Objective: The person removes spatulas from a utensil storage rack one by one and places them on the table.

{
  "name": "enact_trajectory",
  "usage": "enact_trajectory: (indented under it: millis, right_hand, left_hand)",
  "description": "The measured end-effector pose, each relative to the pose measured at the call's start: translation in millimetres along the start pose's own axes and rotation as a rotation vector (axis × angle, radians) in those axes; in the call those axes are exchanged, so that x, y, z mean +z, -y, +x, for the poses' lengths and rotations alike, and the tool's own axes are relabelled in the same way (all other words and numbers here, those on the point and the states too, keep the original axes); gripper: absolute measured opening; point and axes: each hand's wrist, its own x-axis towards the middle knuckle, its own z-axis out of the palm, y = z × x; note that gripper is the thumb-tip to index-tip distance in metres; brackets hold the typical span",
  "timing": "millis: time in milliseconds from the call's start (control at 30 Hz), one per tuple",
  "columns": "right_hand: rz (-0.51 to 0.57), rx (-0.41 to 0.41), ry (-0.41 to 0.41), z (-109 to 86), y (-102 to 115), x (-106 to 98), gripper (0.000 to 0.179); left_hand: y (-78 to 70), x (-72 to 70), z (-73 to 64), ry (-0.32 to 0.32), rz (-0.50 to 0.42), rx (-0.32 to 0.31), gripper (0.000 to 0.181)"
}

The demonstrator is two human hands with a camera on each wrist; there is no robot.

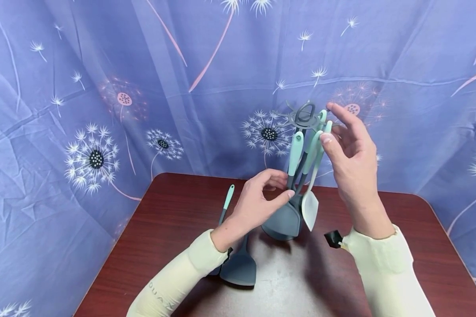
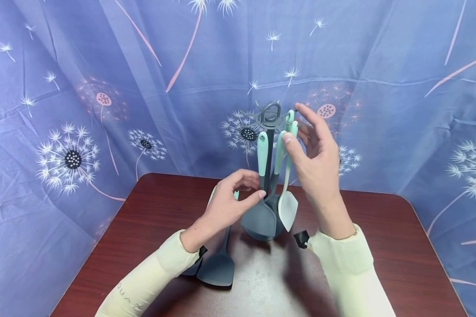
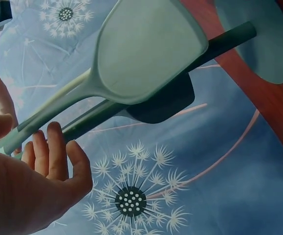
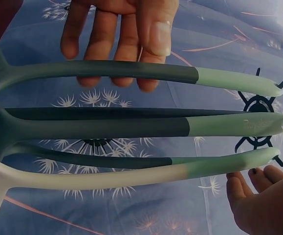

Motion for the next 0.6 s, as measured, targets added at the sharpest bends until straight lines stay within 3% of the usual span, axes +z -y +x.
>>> enact_trajectory:
  millis: [600]
  right_hand:
    - [-0.017,-0.024,-0.012,0.5,-0.2,0.3,0.051]
  left_hand:
    - [-1.4,4.0,1.3,-0.027,0.037,0.045,0.018]
